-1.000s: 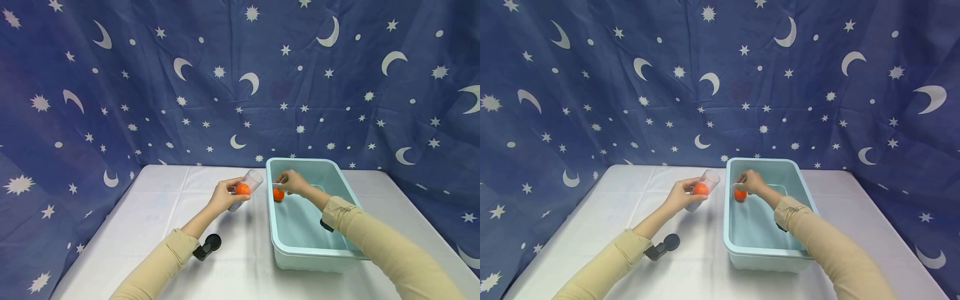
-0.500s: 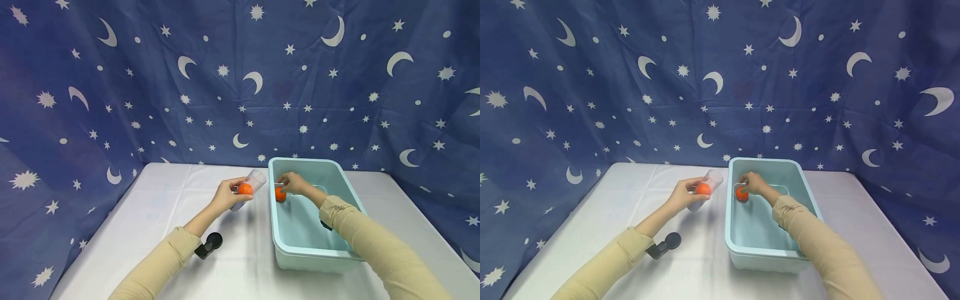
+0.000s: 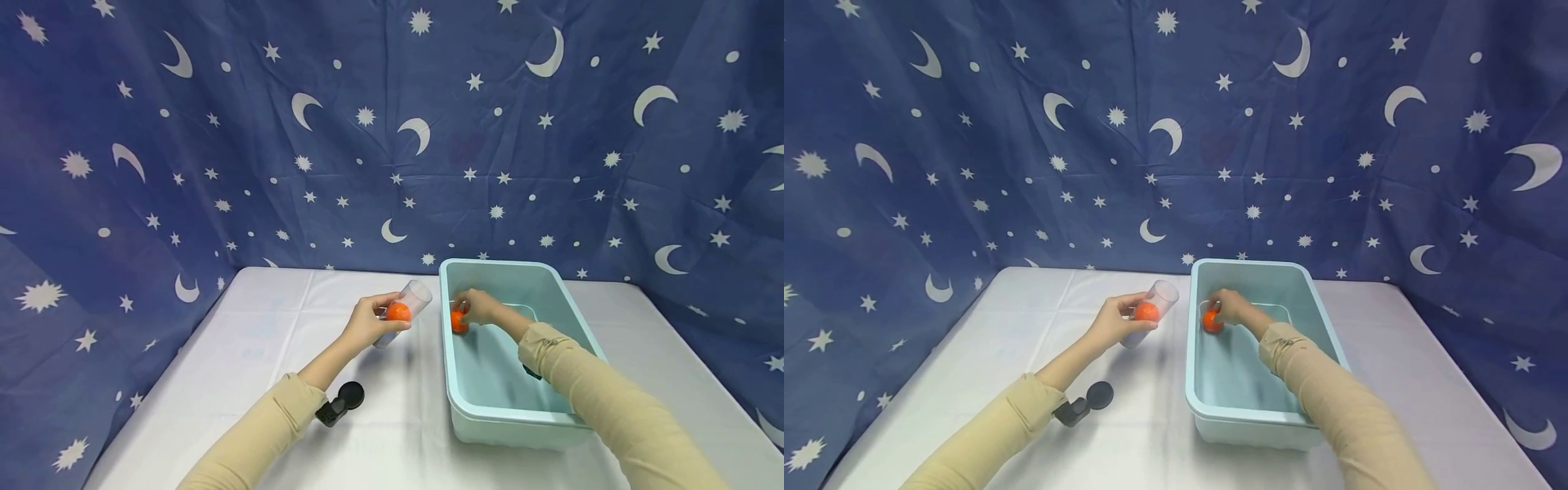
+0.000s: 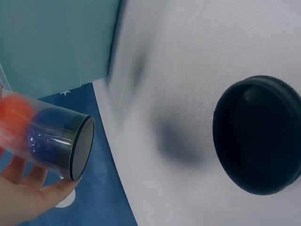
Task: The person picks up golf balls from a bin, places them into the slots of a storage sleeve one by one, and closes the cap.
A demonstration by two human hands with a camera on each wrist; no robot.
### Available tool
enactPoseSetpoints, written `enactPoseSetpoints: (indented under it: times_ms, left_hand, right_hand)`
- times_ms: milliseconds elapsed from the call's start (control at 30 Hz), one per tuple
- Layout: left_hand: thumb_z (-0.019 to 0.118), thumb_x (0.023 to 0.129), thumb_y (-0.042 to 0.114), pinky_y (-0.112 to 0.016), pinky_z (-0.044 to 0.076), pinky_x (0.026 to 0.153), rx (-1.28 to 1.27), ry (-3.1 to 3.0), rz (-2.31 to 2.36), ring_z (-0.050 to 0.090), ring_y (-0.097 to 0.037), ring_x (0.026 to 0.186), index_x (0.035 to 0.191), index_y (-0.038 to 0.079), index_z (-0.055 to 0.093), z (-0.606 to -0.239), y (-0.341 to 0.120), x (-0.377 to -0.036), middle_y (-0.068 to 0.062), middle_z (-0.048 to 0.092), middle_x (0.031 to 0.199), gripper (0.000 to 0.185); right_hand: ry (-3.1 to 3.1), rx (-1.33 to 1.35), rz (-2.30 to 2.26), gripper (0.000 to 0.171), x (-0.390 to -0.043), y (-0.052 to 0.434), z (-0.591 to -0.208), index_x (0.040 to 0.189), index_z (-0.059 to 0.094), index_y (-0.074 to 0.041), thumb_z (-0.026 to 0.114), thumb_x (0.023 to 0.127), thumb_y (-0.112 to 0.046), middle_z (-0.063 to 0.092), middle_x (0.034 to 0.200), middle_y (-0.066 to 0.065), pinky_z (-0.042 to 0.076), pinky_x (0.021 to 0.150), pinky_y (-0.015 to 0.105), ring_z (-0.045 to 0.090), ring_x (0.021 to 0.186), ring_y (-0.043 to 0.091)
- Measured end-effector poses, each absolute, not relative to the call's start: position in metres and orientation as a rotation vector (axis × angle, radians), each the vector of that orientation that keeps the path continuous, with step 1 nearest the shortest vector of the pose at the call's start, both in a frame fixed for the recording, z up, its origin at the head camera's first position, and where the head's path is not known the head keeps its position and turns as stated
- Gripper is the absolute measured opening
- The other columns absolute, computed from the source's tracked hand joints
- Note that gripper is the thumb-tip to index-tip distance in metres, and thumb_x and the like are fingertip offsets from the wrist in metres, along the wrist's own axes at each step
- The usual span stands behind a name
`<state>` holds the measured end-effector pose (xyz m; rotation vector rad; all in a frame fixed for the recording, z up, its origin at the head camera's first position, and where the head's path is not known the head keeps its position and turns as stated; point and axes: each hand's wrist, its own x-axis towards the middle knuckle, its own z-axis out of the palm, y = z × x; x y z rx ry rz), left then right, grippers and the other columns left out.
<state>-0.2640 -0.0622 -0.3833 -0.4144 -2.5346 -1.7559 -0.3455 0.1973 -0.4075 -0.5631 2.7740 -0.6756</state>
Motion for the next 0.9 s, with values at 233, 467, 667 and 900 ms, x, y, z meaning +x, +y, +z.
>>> enactPoseSetpoints:
  times_ms: [233,467,667,900]
  left_hand:
    - [0.081,0.070,0.006,-0.033,0.055,0.079,-0.411,-2.528,-1.758,0.064,-0.029,0.096,0.122,0.001,0.062,-0.381,-0.060,-0.264,-0.018,0.065,0.118,0.055]
    - [0.081,0.070,0.004,-0.033,0.054,0.080,-0.399,-2.535,-1.768,0.064,-0.028,0.095,0.121,0.001,0.063,-0.382,-0.057,-0.262,-0.018,0.066,0.117,0.054]
    - [0.081,0.070,0.005,-0.033,0.054,0.080,-0.415,-2.534,-1.760,0.064,-0.028,0.096,0.121,0.001,0.063,-0.383,-0.057,-0.263,-0.018,0.066,0.117,0.055]
    - [0.081,0.070,0.006,-0.033,0.054,0.080,-0.403,-2.540,-1.756,0.063,-0.029,0.096,0.121,0.002,0.063,-0.381,-0.057,-0.265,-0.017,0.066,0.116,0.055]
  right_hand:
    - [2.706,-0.577,-0.709,0.031,-0.358,0.196,-0.429,0.098,0.061,-0.005,0.077,0.071,-0.002,0.061,0.093,0.015,0.054,0.054,0.032,0.056,0.072,0.023]
    - [2.726,-0.550,-0.641,0.029,-0.317,0.177,-0.394,0.096,0.058,0.004,0.074,0.072,0.003,0.060,0.089,0.016,0.053,0.054,0.024,0.053,0.064,0.015]
    - [2.711,-0.537,-0.703,0.029,-0.315,0.181,-0.389,0.097,0.061,0.005,0.074,0.072,0.002,0.061,0.088,0.017,0.055,0.060,0.027,0.055,0.070,0.018]
    - [2.757,-0.612,-0.724,0.029,-0.315,0.186,-0.380,0.097,0.062,0.007,0.073,0.071,0.001,0.064,0.088,0.020,0.053,0.064,0.025,0.057,0.076,0.021]
